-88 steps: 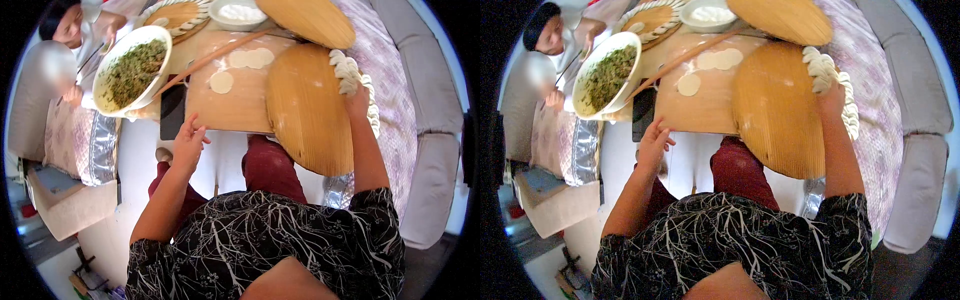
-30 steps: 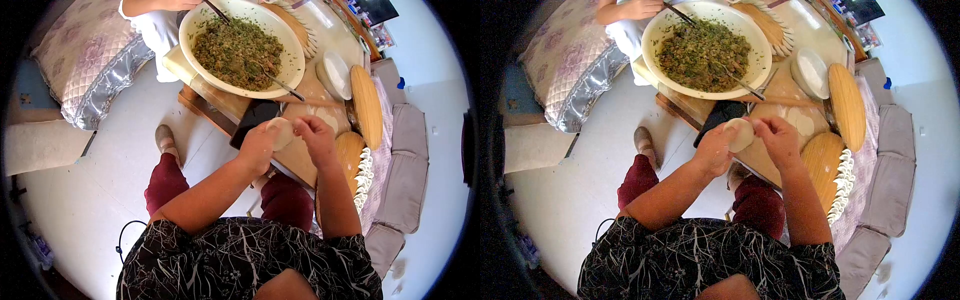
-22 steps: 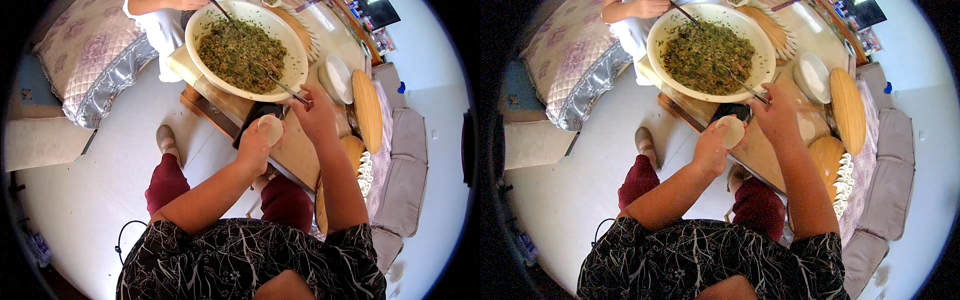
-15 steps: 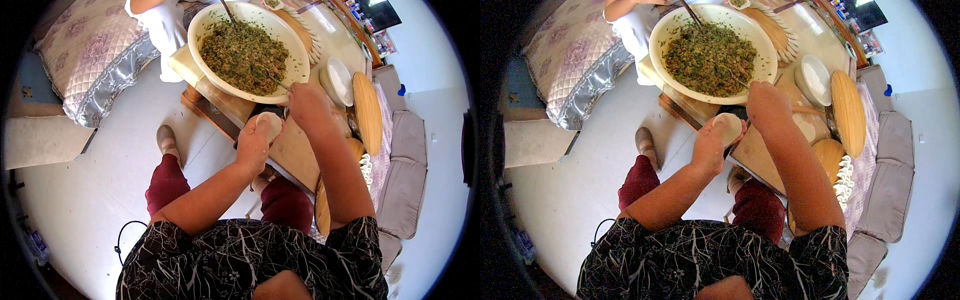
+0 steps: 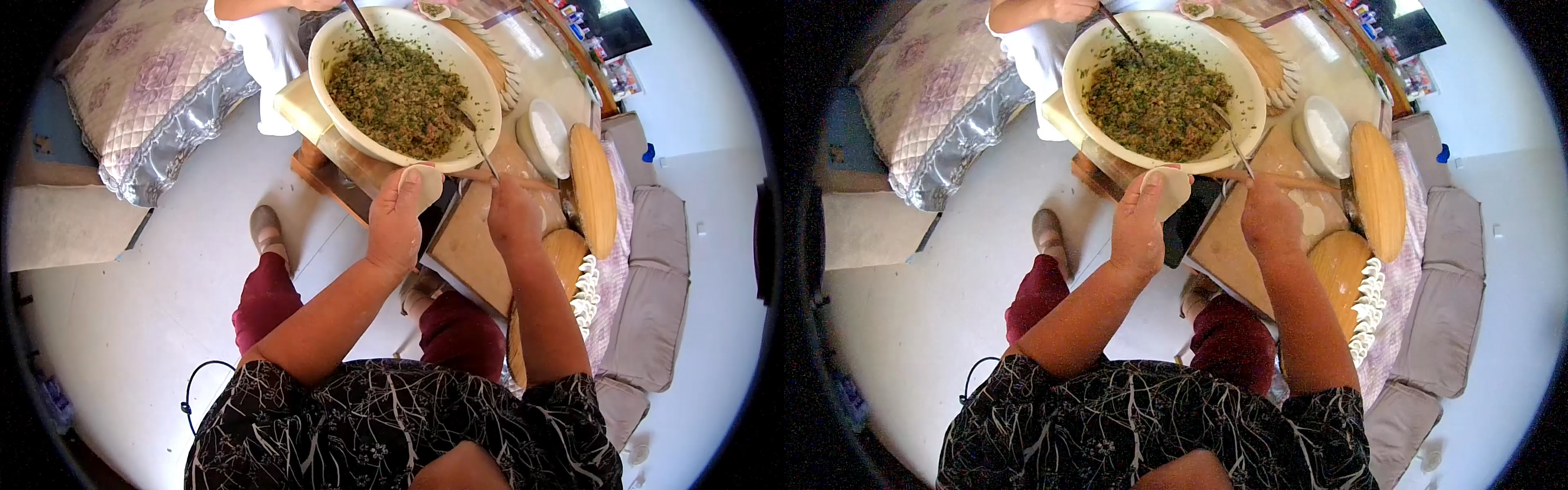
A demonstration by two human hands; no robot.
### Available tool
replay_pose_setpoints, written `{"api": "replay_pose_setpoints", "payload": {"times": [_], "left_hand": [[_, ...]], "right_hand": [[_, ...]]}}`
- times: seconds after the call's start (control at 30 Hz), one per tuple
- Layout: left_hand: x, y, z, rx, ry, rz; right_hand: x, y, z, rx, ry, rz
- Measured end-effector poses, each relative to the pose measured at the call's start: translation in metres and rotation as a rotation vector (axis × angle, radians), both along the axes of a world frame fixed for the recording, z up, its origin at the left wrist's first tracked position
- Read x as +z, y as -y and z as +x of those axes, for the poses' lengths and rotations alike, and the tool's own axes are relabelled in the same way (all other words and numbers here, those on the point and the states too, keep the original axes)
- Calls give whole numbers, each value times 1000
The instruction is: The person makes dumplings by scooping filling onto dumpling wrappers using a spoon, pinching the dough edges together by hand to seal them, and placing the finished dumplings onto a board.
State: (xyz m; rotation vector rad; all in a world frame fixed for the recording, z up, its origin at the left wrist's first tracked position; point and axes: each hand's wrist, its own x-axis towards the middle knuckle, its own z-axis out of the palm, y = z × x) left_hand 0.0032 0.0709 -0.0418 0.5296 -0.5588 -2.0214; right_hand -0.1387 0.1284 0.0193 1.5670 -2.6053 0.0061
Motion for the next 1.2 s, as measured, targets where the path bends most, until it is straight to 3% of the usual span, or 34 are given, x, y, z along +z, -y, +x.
{"api": "replay_pose_setpoints", "payload": {"times": [0.1,0.17,0.27,0.4,0.47,0.6,0.7,0.77,0.8,0.87,0.97,1.07,1.2], "left_hand": [[1,0,0,14,23,-18],[1,0,-1,22,27,-27],[2,0,1,20,32,-27],[5,-1,2,6,10,6],[4,-1,1,4,-3,13],[4,-1,1,2,-15,16],[3,-1,1,12,8,-6],[5,-1,3,8,46,-21],[5,-1,4,3,87,-38],[4,-2,3,2,78,-28],[2,-2,1,4,62,-25],[-1,-3,-1,17,46,-24],[-2,-2,-1,18,31,-36]], "right_hand": [[7,0,8,-78,11,-41],[5,-2,12,-8,72,-215],[-11,-4,2,12,70,-40],[4,0,9,-41,165,-72],[0,-3,7,20,236,-301],[-9,-1,3,-75,160,-43],[6,2,2,-36,357,-128],[6,0,1,-258,706,-287],[3,-1,1,-256,705,-289],[-7,-4,2,3,589,-451],[-19,-8,-7,-105,573,-296],[-3,-6,8,-185,529,-395],[-20,-10,-5,-50,333,-286]]}}
